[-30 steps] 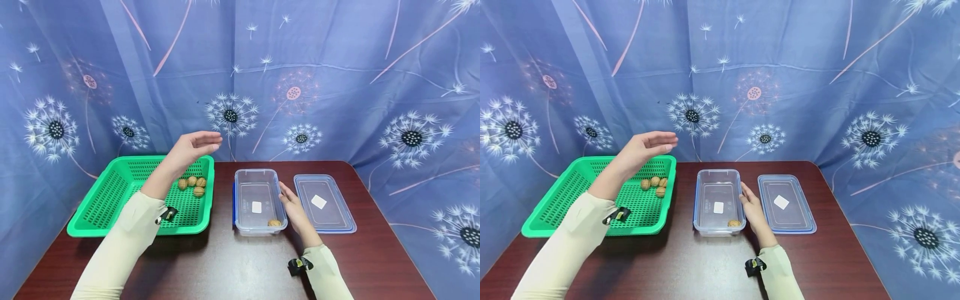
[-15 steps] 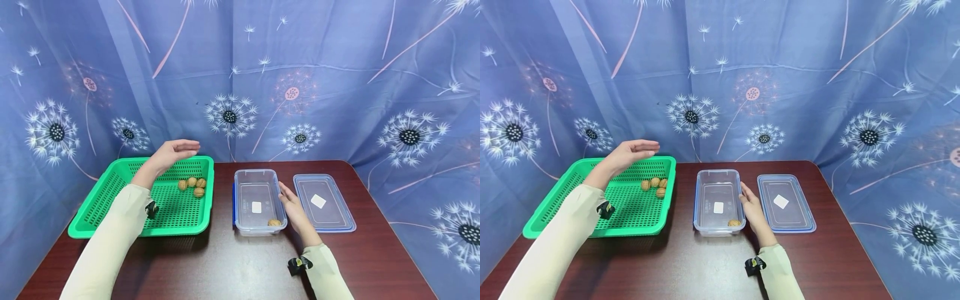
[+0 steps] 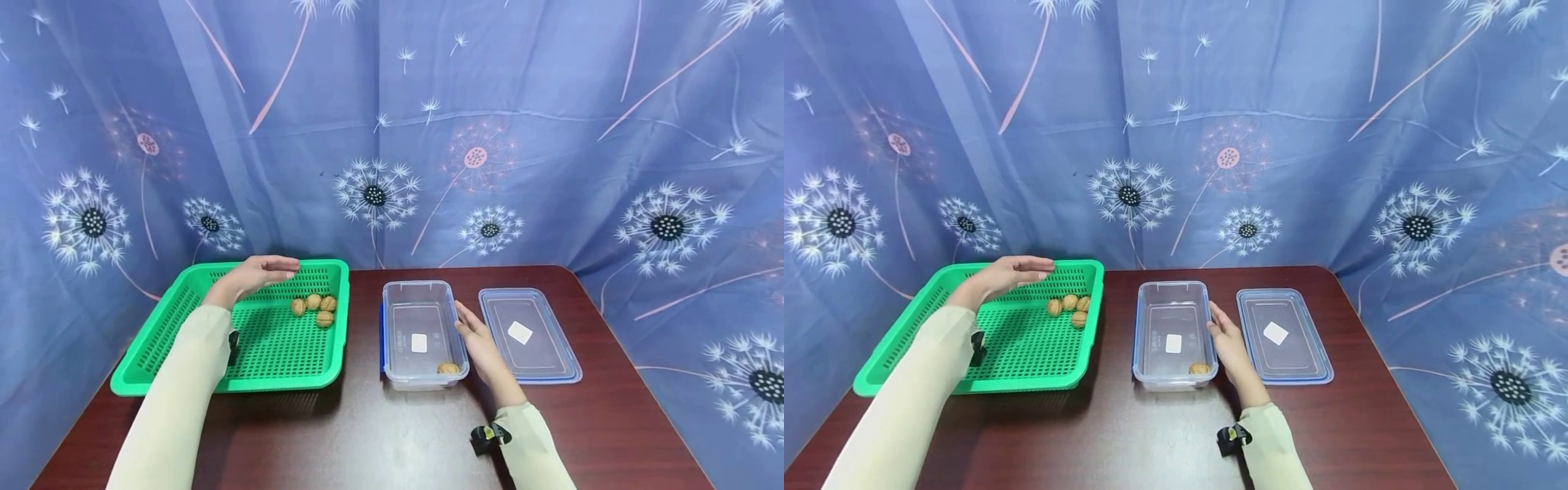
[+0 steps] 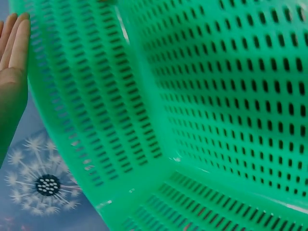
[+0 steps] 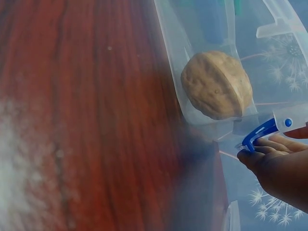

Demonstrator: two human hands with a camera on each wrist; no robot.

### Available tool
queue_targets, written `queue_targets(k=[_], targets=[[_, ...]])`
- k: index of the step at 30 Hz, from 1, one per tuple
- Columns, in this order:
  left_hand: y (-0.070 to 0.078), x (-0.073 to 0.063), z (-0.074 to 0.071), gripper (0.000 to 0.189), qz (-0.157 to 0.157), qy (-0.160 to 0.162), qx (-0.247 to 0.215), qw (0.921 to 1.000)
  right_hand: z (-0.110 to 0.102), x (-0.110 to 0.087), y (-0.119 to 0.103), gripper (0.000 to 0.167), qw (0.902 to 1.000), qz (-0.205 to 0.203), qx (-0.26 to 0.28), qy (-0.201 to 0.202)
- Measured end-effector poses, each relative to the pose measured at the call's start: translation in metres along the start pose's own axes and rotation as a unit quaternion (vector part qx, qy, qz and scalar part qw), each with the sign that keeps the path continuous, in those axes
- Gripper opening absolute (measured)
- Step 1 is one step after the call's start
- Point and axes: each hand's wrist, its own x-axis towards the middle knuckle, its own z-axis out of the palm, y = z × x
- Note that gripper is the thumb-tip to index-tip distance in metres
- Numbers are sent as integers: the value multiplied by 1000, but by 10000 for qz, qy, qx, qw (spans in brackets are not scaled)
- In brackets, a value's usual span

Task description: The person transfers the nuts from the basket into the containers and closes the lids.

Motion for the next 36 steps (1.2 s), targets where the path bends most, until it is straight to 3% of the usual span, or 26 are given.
queue_targets(k=[7,13,16,25,30,36], targets=[[-18,5,-2,52,-264,-250,114,9993,-1,1,4,49,10000,-15,-30,4],[-28,12,6,50,-402,-427,234,9980,-1,2,6,49,10000,-49,-26,68],[-33,15,10,49,-489,-527,512,9961,0,2,6,49,10000,-73,-13,51],[-31,19,19,44,-642,-464,1553,9847,-1,2,6,49,9999,-59,50,78],[-30,18,22,46,-752,-422,1671,9822,0,2,5,49,9999,-75,-8,80],[-36,21,23,37,-526,-280,1911,9798,-1,3,7,49,9999,-87,-52,118]])
